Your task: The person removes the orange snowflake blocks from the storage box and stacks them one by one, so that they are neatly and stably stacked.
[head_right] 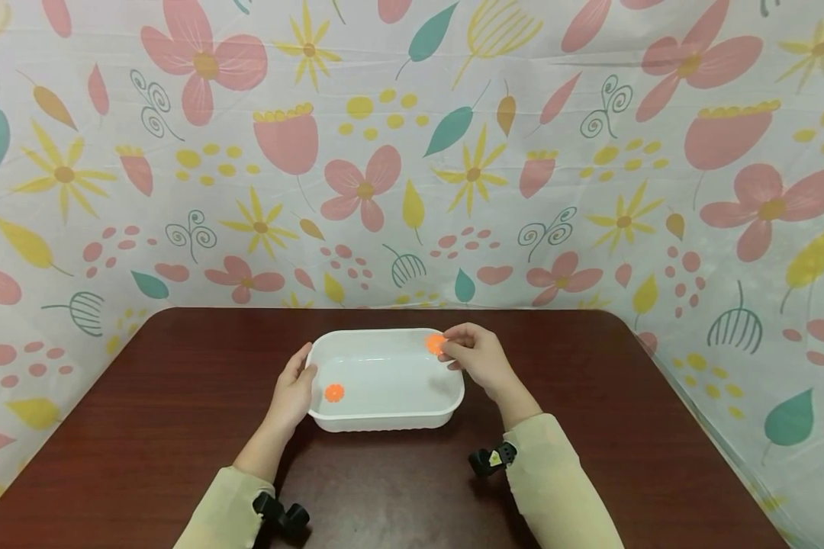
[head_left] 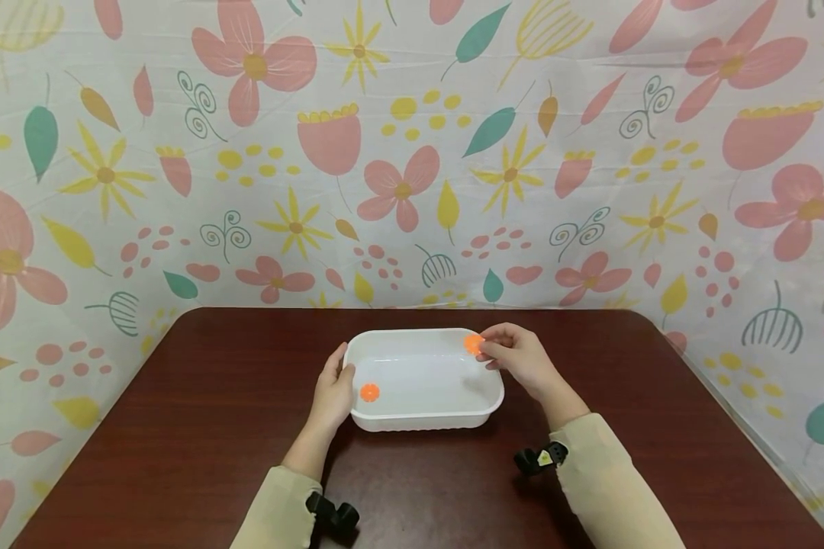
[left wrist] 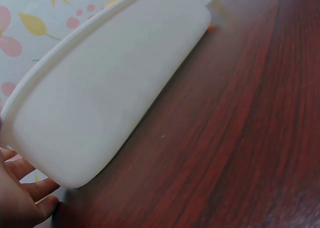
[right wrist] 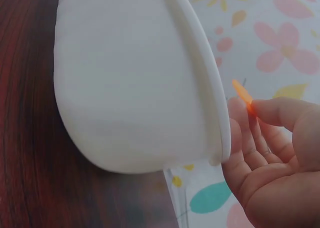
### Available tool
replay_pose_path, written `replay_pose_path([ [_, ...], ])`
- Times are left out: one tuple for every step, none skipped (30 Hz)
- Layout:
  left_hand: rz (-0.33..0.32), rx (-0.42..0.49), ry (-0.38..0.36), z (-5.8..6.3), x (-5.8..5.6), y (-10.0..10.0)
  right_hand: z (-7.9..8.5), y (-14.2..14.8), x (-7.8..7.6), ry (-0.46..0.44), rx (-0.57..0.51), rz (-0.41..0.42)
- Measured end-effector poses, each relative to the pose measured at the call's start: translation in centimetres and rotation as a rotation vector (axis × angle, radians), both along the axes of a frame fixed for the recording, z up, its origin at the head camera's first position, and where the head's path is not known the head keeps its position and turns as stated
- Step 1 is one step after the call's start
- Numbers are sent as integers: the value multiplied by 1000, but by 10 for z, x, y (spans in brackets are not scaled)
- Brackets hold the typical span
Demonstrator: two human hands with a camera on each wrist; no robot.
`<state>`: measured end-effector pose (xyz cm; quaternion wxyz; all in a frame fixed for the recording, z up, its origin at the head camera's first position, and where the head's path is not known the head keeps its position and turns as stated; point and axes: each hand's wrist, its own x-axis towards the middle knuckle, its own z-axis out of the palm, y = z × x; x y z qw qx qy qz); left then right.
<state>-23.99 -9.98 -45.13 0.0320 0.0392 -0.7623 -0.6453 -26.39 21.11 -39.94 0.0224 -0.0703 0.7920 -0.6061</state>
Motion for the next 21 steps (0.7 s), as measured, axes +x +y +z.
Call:
replay_pose_path([
  [-2,1,-1,0,0,0,-1,2,0,-5,-10,-8],
  [-3,2,-1,0,0,0,-2,4,1,-8,-18,-15],
  [-4,2,0,0,0,0,-2,5,1,-8,-23,-22],
  [-5,2,1,0,0,0,-3,7,2,-8,-27,-29],
  [-5,3,1,0,0,0,-4,9,2,-9,-37,-38],
  [-6,3,1,0,0,0,-5,11,3,-8,-45,-47],
  [-7,1,1,0,0,0,-6,12,3,-9,-55,-55],
  [-7,1,1,0,0,0,-7,14,4,-7,-57,-59],
  [-6,0,1,0,0,0,-8,16,5,-8,-60,-66],
  [-6,-1,0,0,0,0,-9,18,5,-7,-63,-73],
  [-6,-3,-1,0,0,0,-10,19,6,-8,-68,-82],
  [-5,-4,-3,0,0,0,-11,21,6,-7,-69,-89],
  [-4,-5,-4,0,0,0,-11,23,7,-5,-70,-95],
  [-3,-5,-5,0,0,0,-12,25,7,-4,-69,-101],
  [-3,-5,-6,0,0,0,-13,26,8,-4,-71,-112],
  [-2,-4,-8,0,0,0,-13,28,8,-4,-73,-122],
  [-2,-3,-9,0,0,0,-14,30,9,-7,-75,-133],
  [-2,-1,-9,1,0,0,-15,31,9,-8,-74,-143],
  [-2,-1,-10,1,0,0,-16,33,10,-11,-71,-155],
  [-3,-2,-9,1,0,0,-17,34,10,-14,-68,-168],
  [-3,-2,-10,1,0,0,-18,36,11,-18,-68,-181],
])
